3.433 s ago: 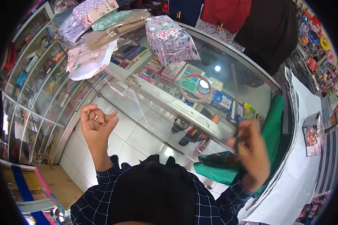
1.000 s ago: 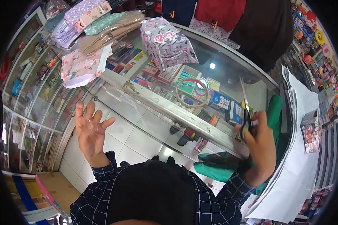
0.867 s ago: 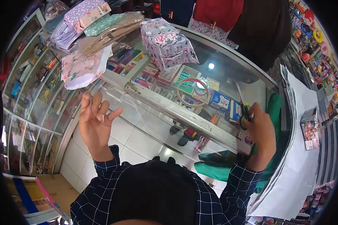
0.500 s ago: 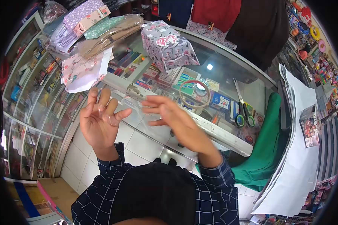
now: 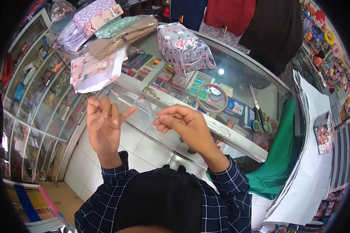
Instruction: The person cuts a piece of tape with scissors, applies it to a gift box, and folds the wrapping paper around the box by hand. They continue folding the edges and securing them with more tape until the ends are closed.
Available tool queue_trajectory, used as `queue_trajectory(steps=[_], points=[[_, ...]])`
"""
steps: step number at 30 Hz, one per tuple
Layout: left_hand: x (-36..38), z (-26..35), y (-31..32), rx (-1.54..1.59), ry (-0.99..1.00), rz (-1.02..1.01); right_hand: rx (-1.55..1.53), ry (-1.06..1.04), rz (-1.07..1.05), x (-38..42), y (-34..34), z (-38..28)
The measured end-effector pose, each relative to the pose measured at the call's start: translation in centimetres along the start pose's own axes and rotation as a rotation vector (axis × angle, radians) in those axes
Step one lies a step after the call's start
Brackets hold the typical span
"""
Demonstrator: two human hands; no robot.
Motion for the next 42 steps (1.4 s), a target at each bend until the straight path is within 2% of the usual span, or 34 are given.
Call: queue_trajectory(steps=[3,6,10,13,16,20,22,24,28,30,32,36,40,42], points=[[-0.4,0.6,-0.2,-0.093,0.090,-0.045,0.141,-0.144,0.058,-0.3,-0.8,-1.8],[-0.9,0.9,-0.6,-0.214,0.183,-0.077,0.194,-0.138,0.063,-0.2,-1.5,-3.8],[-1.6,1.0,-1.1,-0.345,0.249,-0.076,0.207,-0.078,-0.003,-0.4,-2.0,-5.8],[-2.0,0.7,-1.5,-0.379,0.267,-0.068,0.235,0.005,0.009,-0.2,-1.9,-6.4],[-2.2,0.8,-1.5,-0.539,0.280,-0.025,0.253,0.048,0.010,-0.6,-2.1,-6.5],[-2.6,0.4,-1.8,-0.599,0.216,0.094,0.299,0.046,0.000,-1.6,-3.6,-6.8],[-2.5,-0.5,-2.0,-0.615,0.166,0.163,0.418,-0.036,0.042,-2.3,-4.5,-8.2],[-3.0,-1.7,-2.1,-0.627,0.089,0.159,0.485,-0.163,0.049,-2.9,-6.1,-9.5],[-4.9,-4.6,-2.0,-0.683,0.010,0.237,0.595,-0.195,-0.026,-3.1,-7.7,-11.2],[-5.9,-6.0,-2.1,-0.754,0.024,0.190,0.645,-0.224,-0.094,-2.4,-8.7,-11.0],[-6.5,-7.2,-1.4,-0.802,0.030,0.129,0.641,-0.075,-0.116,-1.5,-9.8,-10.3],[-6.9,-8.3,0.2,-0.888,0.069,0.134,0.479,-0.027,-0.126,-0.5,-11.8,-9.2],[-7.8,-8.6,0.2,-1.047,0.055,0.125,0.331,0.128,-0.183,0.4,-11.0,-8.0],[-8.2,-8.8,0.0,-1.048,0.053,0.105,0.362,0.186,-0.219,0.6,-10.8,-7.5]])
Point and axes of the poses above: each hand's wrist, its own x-axis away from the middle knuckle, its own y-axis out of the palm, z = x × y, the point moved 5 cm from there along -x, towards the middle knuckle
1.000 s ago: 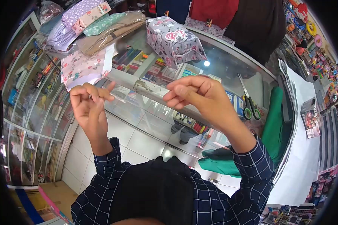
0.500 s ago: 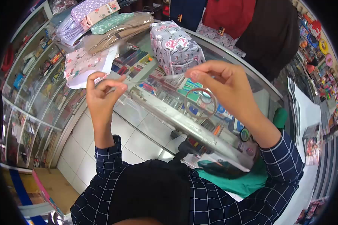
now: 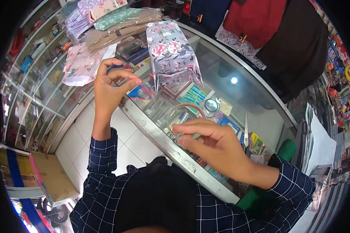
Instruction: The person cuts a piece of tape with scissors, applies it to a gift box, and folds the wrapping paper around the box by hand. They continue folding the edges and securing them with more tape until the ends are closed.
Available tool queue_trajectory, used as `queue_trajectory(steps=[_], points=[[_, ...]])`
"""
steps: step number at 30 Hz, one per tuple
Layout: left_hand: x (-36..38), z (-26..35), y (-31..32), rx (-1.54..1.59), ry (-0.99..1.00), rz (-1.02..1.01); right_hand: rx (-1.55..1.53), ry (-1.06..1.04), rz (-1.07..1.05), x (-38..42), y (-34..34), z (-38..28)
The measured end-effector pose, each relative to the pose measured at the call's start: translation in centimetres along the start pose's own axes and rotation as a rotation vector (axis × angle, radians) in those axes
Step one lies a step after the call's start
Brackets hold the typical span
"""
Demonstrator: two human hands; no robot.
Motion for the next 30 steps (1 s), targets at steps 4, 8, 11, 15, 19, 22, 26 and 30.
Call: queue_trajectory(steps=[4,8,11,15,19,22,26,30], points=[[-0.9,-0.6,0.4,-0.044,0.023,-0.030,0.004,0.081,0.014,-0.1,-0.1,0.2],[-1.5,-0.5,1.1,-0.002,0.042,-0.041,0.064,0.049,0.023,-0.1,-0.6,0.3],[-1.9,-0.6,1.6,-0.007,0.081,-0.046,0.057,0.056,0.041,0.1,-0.7,0.2],[-2.2,-0.3,2.0,-0.023,0.067,-0.083,0.060,0.059,0.062,0.5,-1.2,0.4],[-2.5,0.1,2.4,-0.007,0.119,-0.094,0.044,0.133,0.065,0.9,-1.0,0.2],[-2.8,0.5,2.7,-0.026,0.145,-0.130,0.064,0.162,0.034,1.1,-0.9,0.2],[-3.3,0.7,3.1,-0.071,0.310,-0.174,-0.019,0.154,0.021,1.2,-0.4,0.7],[-2.9,2.6,3.6,-0.453,0.498,-0.128,-0.017,0.147,0.005,1.2,-0.4,0.7]])
Point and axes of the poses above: each hand's wrist, its own x-axis away from the middle knuckle, its own y-axis out of the palm, z = x × y, the point moved 5 cm from there along -x, towards the middle knuckle
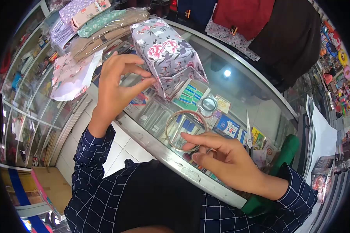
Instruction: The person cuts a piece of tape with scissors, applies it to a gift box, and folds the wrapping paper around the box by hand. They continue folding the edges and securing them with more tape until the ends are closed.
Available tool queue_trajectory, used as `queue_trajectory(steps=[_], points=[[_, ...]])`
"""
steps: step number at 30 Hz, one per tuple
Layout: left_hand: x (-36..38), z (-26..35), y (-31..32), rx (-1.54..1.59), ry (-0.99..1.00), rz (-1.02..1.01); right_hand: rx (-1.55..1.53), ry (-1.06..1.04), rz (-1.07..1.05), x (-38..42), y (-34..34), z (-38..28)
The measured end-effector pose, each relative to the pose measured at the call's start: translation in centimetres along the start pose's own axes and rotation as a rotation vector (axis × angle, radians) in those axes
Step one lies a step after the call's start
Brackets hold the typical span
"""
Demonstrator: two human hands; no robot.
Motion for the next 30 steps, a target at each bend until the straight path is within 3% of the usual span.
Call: queue_trajectory(steps=[5,8,11,14,18,28,30], points=[[-0.6,1.7,0.3,-0.300,0.192,0.017,-0.062,0.032,0.039,-0.1,-0.1,0.0],[-1.8,1.7,0.1,-0.480,0.113,-0.016,-0.051,0.038,0.045,-0.1,-0.2,0.1],[-2.9,1.6,0.7,-0.306,0.296,-0.046,-0.067,0.059,0.058,0.1,-0.6,0.2],[-4.1,3.1,1.8,-0.105,0.611,-0.261,-0.058,0.077,0.079,0.2,-0.9,0.0],[-5.7,1.2,3.9,0.044,0.647,-0.498,0.003,0.090,0.119,0.3,-1.8,-0.2],[-7.1,0.9,3.9,0.064,0.641,-0.530,-0.041,0.049,0.441,-1.0,-7.8,1.1],[-8.3,1.0,3.6,0.174,0.509,-0.616,-0.038,0.042,0.478,-1.8,-8.9,1.1]])
Point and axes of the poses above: each hand's wrist, its own x-axis away from the middle knuckle, its own y-axis out of the palm, z = x × y, the point moved 5 cm from there along -x, towards the middle knuckle
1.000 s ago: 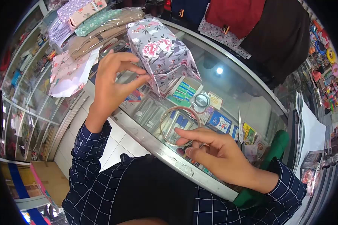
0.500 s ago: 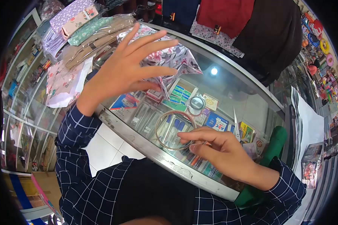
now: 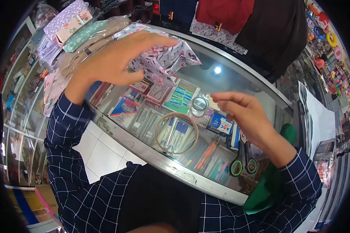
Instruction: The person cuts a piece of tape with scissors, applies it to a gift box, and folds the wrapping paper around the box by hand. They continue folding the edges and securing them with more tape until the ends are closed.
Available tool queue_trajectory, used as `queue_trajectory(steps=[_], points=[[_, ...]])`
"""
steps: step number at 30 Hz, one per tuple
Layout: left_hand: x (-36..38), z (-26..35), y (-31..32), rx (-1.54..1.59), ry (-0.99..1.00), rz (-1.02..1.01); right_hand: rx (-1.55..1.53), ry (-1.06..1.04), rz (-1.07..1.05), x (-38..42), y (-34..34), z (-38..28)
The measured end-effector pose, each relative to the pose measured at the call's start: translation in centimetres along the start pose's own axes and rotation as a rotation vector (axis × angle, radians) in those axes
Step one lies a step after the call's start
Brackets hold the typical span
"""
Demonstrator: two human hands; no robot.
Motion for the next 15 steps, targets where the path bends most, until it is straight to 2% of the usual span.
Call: queue_trajectory(steps=[1,4,5,8,11,14,15], points=[[-0.4,-0.2,-0.4,0.078,-0.047,-0.020,-0.024,-0.003,-0.012,-0.7,-0.3,0.3],[-3.7,-1.2,-0.3,0.042,-0.261,-0.018,-0.051,-0.028,0.003,-2.4,-0.4,0.6],[-4.9,-1.5,0.1,-0.015,-0.254,0.041,-0.084,-0.029,-0.009,-2.9,-0.5,0.9],[-6.8,-2.4,2.9,-0.430,-0.003,0.205,-0.096,-0.042,-0.039,-4.5,-0.8,1.7],[-7.9,-3.5,4.8,-0.201,-0.333,-0.119,-0.093,-0.071,-0.035,-5.4,-1.1,1.6],[-8.2,-3.8,4.8,-0.020,-0.284,-0.249,-0.004,-0.135,-0.024,-6.8,-2.4,1.5],[-8.2,-4.2,5.0,0.028,-0.322,-0.237,-0.001,-0.145,-0.030,-7.2,-2.7,1.2]])
Point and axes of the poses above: each hand's wrist, its own x-axis away from the middle knuckle, its own y-axis out of the palm, z = x × y, the point moved 5 cm from there along -x, towards the middle knuckle
